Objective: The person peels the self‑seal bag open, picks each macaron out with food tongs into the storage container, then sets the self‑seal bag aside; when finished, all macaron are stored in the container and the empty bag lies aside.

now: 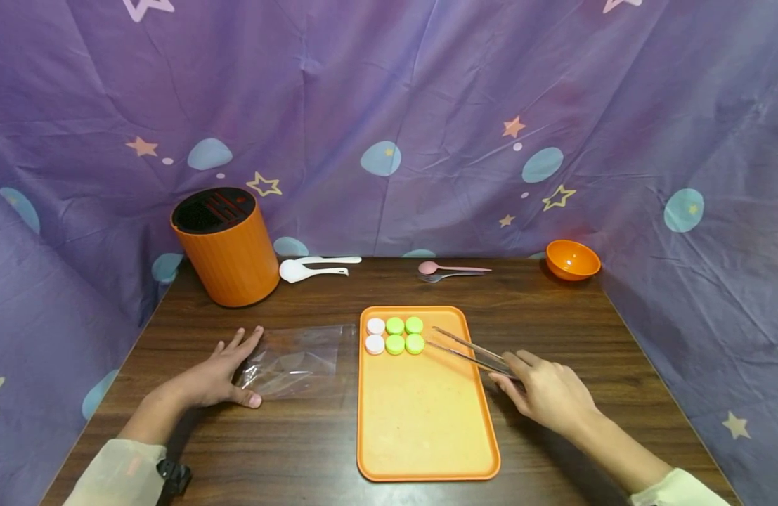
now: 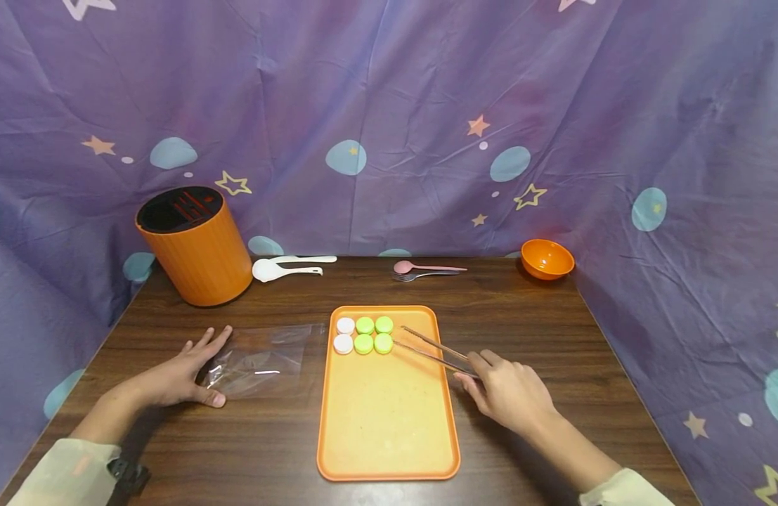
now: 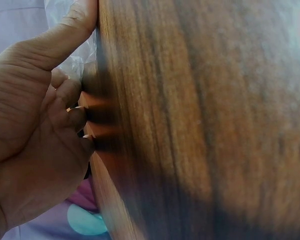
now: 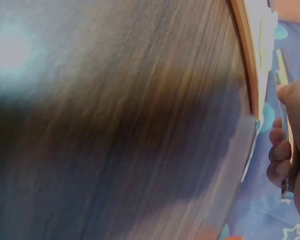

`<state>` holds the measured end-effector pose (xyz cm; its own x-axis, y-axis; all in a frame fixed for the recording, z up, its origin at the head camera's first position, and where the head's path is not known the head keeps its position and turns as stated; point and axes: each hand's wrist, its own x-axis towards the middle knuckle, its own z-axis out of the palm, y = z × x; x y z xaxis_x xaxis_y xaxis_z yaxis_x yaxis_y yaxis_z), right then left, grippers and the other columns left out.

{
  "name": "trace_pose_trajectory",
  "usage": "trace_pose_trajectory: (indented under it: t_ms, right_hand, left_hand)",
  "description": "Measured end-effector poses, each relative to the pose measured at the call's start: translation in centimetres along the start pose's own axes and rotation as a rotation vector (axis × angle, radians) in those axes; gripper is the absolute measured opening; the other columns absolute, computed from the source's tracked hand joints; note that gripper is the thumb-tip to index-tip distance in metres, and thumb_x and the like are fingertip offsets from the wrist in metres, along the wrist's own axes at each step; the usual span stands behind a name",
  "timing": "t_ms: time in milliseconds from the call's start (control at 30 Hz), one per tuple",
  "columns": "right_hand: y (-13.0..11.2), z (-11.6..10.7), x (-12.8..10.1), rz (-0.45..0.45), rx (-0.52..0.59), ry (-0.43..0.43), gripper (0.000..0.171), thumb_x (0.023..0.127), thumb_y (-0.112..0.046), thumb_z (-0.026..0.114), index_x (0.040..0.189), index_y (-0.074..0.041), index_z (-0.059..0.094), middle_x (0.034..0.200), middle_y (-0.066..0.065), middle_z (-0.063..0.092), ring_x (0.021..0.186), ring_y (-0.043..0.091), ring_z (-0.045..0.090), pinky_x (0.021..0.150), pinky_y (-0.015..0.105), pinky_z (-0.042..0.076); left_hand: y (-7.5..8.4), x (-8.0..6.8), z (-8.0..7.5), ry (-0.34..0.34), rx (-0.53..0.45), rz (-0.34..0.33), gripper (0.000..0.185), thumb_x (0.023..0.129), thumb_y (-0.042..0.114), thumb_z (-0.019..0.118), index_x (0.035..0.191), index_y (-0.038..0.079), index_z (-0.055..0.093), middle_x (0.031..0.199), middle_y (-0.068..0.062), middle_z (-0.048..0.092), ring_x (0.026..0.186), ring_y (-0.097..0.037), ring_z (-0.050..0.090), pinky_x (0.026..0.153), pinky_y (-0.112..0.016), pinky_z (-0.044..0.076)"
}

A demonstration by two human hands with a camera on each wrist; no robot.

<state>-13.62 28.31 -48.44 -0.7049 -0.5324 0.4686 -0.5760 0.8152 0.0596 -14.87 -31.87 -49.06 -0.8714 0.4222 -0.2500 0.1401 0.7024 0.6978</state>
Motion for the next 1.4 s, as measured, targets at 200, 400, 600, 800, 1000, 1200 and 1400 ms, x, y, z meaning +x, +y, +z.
trace_pose_trajectory:
  t_ms: [200, 400, 600, 800, 1000, 1200, 1400]
  right_hand:
    - [1.3, -0.3, -0.8, 0.187, 0.038, -0.044, 0.036, 0.093, -0.028, 0.089, 0.113, 0.0, 0.079, 0.103, 0.023, 0.082, 0.074, 0.044, 0.08, 0.053, 0.055, 0.063]
    - [2.3, -0.8, -1.6, 0.339, 0.019, -0.106, 0.042, 0.102, -0.03, 0.081, 0.119, 0.009, 0.077, 0.108, 0.032, 0.079, 0.081, 0.053, 0.079, 0.056, 0.058, 0.063]
    - [3.2, -0.9, -2.3, 0.448, -0.009, -0.145, 0.045, 0.106, -0.033, 0.076, 0.119, 0.01, 0.075, 0.098, 0.029, 0.077, 0.073, 0.056, 0.073, 0.049, 0.059, 0.056]
    - [4.2, -0.5, -3.1, 0.494, -0.05, -0.129, 0.038, 0.104, -0.031, 0.078, 0.105, 0.006, 0.072, 0.08, 0.022, 0.068, 0.061, 0.056, 0.065, 0.043, 0.062, 0.048]
    - [4.4, -0.3, -3.3, 0.53, -0.045, -0.157, 0.042, 0.103, -0.035, 0.078, 0.089, 0.002, 0.064, 0.072, 0.018, 0.06, 0.054, 0.05, 0.06, 0.043, 0.061, 0.046]
    - [4.4, -0.6, -2.7, 0.578, 0.019, -0.243, 0.037, 0.103, -0.031, 0.071, 0.093, 0.004, 0.066, 0.077, 0.02, 0.065, 0.061, 0.051, 0.064, 0.047, 0.063, 0.048]
    - [4.0, -0.9, -1.9, 0.583, 0.109, -0.324, 0.036, 0.104, -0.029, 0.072, 0.085, 0.001, 0.064, 0.074, 0.015, 0.064, 0.062, 0.038, 0.064, 0.052, 0.056, 0.051]
  left_hand:
    - [-0.2, 0.0, 0.0, -0.002, 0.007, 0.011, 0.14, 0.08, 0.051, 0.095, 0.179, 0.013, 0.004, 0.177, -0.044, -0.007, 0.157, -0.075, -0.015, 0.12, -0.091, -0.007]
    - [0.6, -0.2, -0.1, -0.011, 0.011, -0.018, 0.141, 0.079, 0.051, 0.096, 0.179, 0.01, 0.005, 0.176, -0.044, -0.008, 0.156, -0.077, -0.014, 0.119, -0.093, -0.002]
    - [1.0, -0.3, -0.2, -0.014, 0.043, -0.047, 0.139, 0.08, 0.044, 0.097, 0.177, 0.003, 0.006, 0.177, -0.043, -0.007, 0.158, -0.075, -0.012, 0.122, -0.091, 0.001]
    - [1.1, -0.2, -0.1, -0.012, 0.053, -0.052, 0.139, 0.08, 0.044, 0.097, 0.177, 0.003, 0.006, 0.177, -0.044, -0.007, 0.157, -0.077, -0.011, 0.121, -0.092, 0.002]
    - [0.8, -0.1, 0.0, -0.008, 0.05, -0.047, 0.14, 0.08, 0.048, 0.096, 0.177, 0.004, 0.006, 0.176, -0.045, -0.008, 0.156, -0.078, -0.011, 0.12, -0.093, 0.002]
    - [0.8, -0.2, 0.0, -0.002, 0.044, -0.047, 0.141, 0.078, 0.051, 0.096, 0.178, 0.006, 0.006, 0.176, -0.045, -0.007, 0.156, -0.078, -0.01, 0.119, -0.094, 0.003]
    - [0.7, -0.2, 0.0, 0.0, 0.066, -0.052, 0.14, 0.08, 0.049, 0.096, 0.178, 0.007, 0.006, 0.177, -0.044, -0.008, 0.154, -0.08, -0.009, 0.119, -0.094, 0.005]
